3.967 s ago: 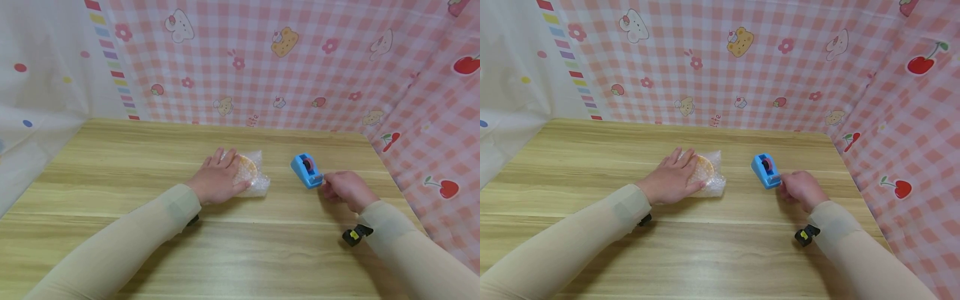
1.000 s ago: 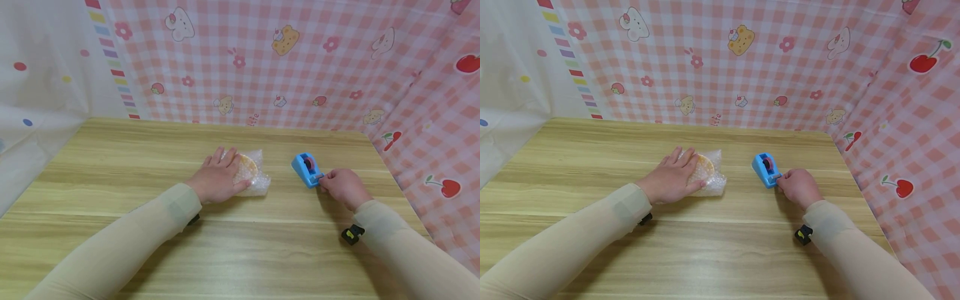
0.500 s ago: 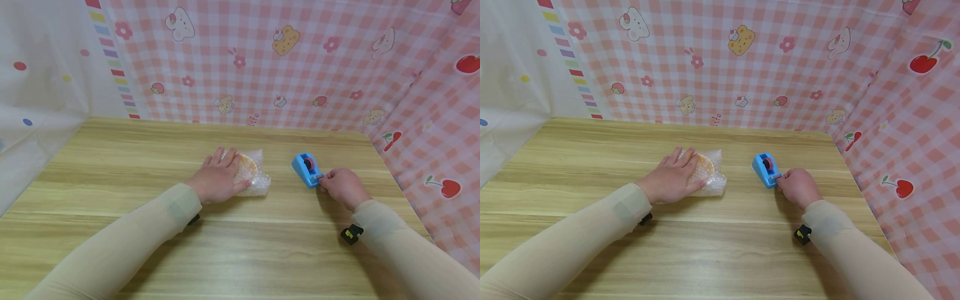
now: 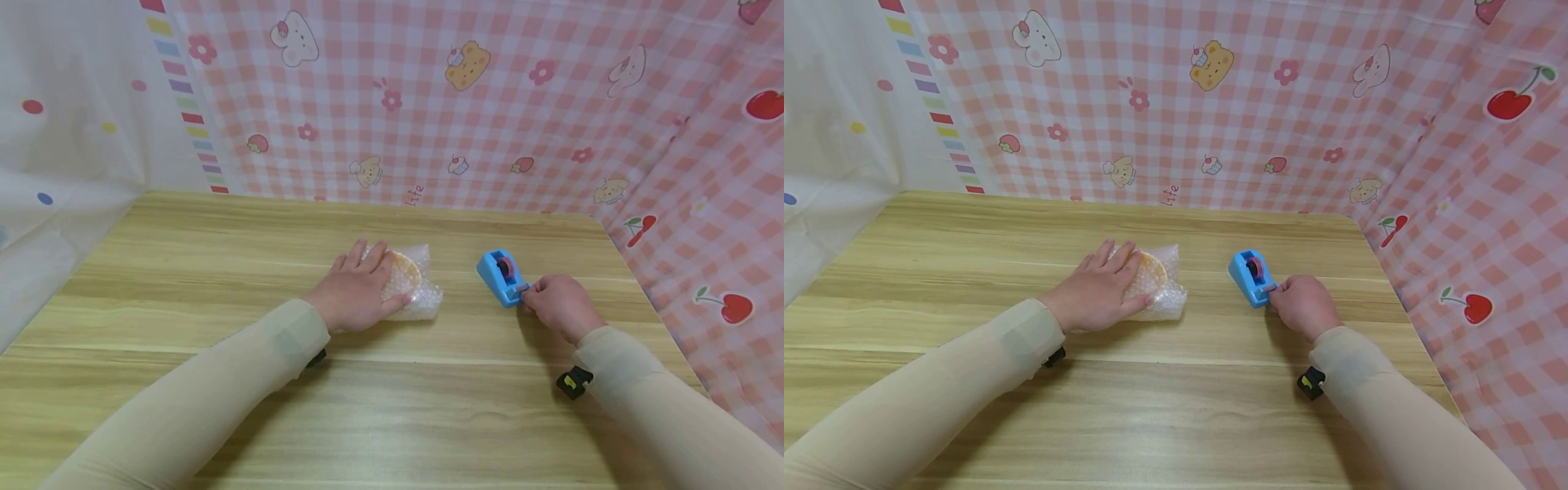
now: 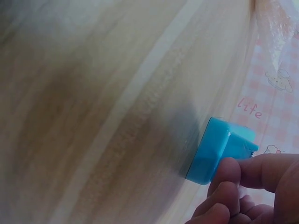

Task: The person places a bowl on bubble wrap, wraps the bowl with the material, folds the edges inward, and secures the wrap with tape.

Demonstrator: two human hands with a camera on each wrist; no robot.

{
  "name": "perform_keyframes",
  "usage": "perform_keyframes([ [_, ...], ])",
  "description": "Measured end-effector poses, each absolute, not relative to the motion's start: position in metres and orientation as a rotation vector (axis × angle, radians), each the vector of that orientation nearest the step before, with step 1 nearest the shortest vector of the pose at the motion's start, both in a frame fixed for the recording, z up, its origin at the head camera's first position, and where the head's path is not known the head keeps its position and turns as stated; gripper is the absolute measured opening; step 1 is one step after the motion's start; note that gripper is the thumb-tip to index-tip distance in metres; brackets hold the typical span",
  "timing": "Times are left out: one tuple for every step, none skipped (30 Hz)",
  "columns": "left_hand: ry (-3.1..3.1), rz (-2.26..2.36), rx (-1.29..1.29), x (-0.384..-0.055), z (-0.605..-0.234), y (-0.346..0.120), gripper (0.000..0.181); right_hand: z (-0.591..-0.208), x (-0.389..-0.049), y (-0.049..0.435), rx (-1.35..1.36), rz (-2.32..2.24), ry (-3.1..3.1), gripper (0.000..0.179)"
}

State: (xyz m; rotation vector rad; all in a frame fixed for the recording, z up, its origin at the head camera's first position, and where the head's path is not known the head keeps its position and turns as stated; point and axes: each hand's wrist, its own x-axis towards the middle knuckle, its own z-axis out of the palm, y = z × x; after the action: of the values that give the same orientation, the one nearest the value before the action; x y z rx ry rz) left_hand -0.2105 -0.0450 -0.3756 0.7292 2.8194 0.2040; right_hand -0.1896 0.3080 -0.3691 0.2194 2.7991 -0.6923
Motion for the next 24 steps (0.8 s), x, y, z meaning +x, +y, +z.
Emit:
perform_keyframes([
  [2.819, 0.205, 0.731, -0.2104, -0.3755, -0.045, 0.096, -0.369, -0.1895, 0.3082, 0.217, -0.692, 2.8, 0.029],
  [2.819, 0.204, 0.732, -0.2104, -0.3755, -0.0451, 0.096, -0.3688, -0.1893, 0.3083, 0.217, -0.693, 2.799, 0.029],
  [2.819, 0.204, 0.733, -0.2105, -0.3755, -0.045, 0.096, -0.3689, -0.1895, 0.3081, 0.22, -0.692, 2.796, 0.029],
  [2.82, 0.204, 0.733, -0.2105, -0.3755, -0.0451, 0.096, -0.3689, -0.1898, 0.3079, 0.224, -0.692, 2.795, 0.029],
  [2.82, 0.204, 0.733, -0.2105, -0.3755, -0.0451, 0.095, -0.3687, -0.1898, 0.308, 0.226, -0.691, 2.793, 0.029],
  [2.822, 0.203, 0.734, -0.2106, -0.3756, -0.0451, 0.095, -0.3684, -0.1897, 0.3081, 0.227, -0.692, 2.789, 0.029],
  [2.821, 0.204, 0.733, -0.2106, -0.3756, -0.0451, 0.095, -0.368, -0.1898, 0.3078, 0.227, -0.69, 2.786, 0.029],
  [2.821, 0.205, 0.732, -0.2107, -0.3757, -0.045, 0.095, -0.3677, -0.1899, 0.3075, 0.228, -0.688, 2.782, 0.029],
  [2.821, 0.205, 0.732, -0.2107, -0.3758, -0.045, 0.095, -0.3674, -0.1901, 0.3075, 0.228, -0.687, 2.779, 0.03],
  [2.82, 0.206, 0.73, -0.2107, -0.3759, -0.0451, 0.095, -0.3672, -0.1902, 0.3075, 0.225, -0.686, 2.777, 0.03],
  [2.82, 0.206, 0.73, -0.2107, -0.3761, -0.0451, 0.095, -0.3667, -0.1903, 0.3075, 0.223, -0.685, 2.774, 0.03],
  [2.819, 0.205, 0.729, -0.2108, -0.3762, -0.0451, 0.095, -0.3664, -0.1904, 0.3074, 0.221, -0.686, 2.771, 0.03],
  [2.817, 0.205, 0.729, -0.2108, -0.3763, -0.0451, 0.095, -0.3661, -0.1904, 0.3074, 0.218, -0.685, 2.769, 0.03],
  [2.817, 0.205, 0.728, -0.2108, -0.3764, -0.0452, 0.095, -0.366, -0.1904, 0.3078, 0.216, -0.688, 2.766, 0.029],
  [2.817, 0.203, 0.729, -0.2109, -0.3765, -0.0452, 0.095, -0.3659, -0.1906, 0.3081, 0.213, -0.688, 2.765, 0.029],
  [2.818, 0.203, 0.731, -0.2109, -0.3765, -0.0452, 0.095, -0.3657, -0.1906, 0.3085, 0.208, -0.685, 2.764, 0.029],
  [2.819, 0.202, 0.732, -0.211, -0.3765, -0.0452, 0.095, -0.3655, -0.1905, 0.3089, 0.204, -0.684, 2.765, 0.028],
  [2.821, 0.202, 0.733, -0.211, -0.3765, -0.0452, 0.095, -0.3656, -0.1905, 0.3092, 0.2, -0.681, 2.765, 0.028],
  [2.821, 0.202, 0.734, -0.2109, -0.3763, -0.0452, 0.096, -0.3656, -0.1904, 0.3095, 0.196, -0.679, 2.765, 0.027],
  [2.82, 0.202, 0.734, -0.2109, -0.3761, -0.0451, 0.095, -0.3658, -0.1907, 0.3097, 0.194, -0.675, 2.767, 0.027],
  [2.82, 0.201, 0.734, -0.2108, -0.3758, -0.0451, 0.095, -0.3658, -0.1909, 0.3097, 0.192, -0.671, 2.769, 0.027],
  [2.82, 0.2, 0.732, -0.2107, -0.3756, -0.045, 0.096, -0.3657, -0.1907, 0.31, 0.189, -0.672, 2.767, 0.026],
  [2.819, 0.2, 0.732, -0.2105, -0.3753, -0.045, 0.095, -0.3654, -0.1904, 0.31, 0.186, -0.674, 2.767, 0.026],
  [2.818, 0.2, 0.731, -0.2104, -0.3751, -0.045, 0.095, -0.3655, -0.1905, 0.3102, 0.185, -0.676, 2.765, 0.026],
])
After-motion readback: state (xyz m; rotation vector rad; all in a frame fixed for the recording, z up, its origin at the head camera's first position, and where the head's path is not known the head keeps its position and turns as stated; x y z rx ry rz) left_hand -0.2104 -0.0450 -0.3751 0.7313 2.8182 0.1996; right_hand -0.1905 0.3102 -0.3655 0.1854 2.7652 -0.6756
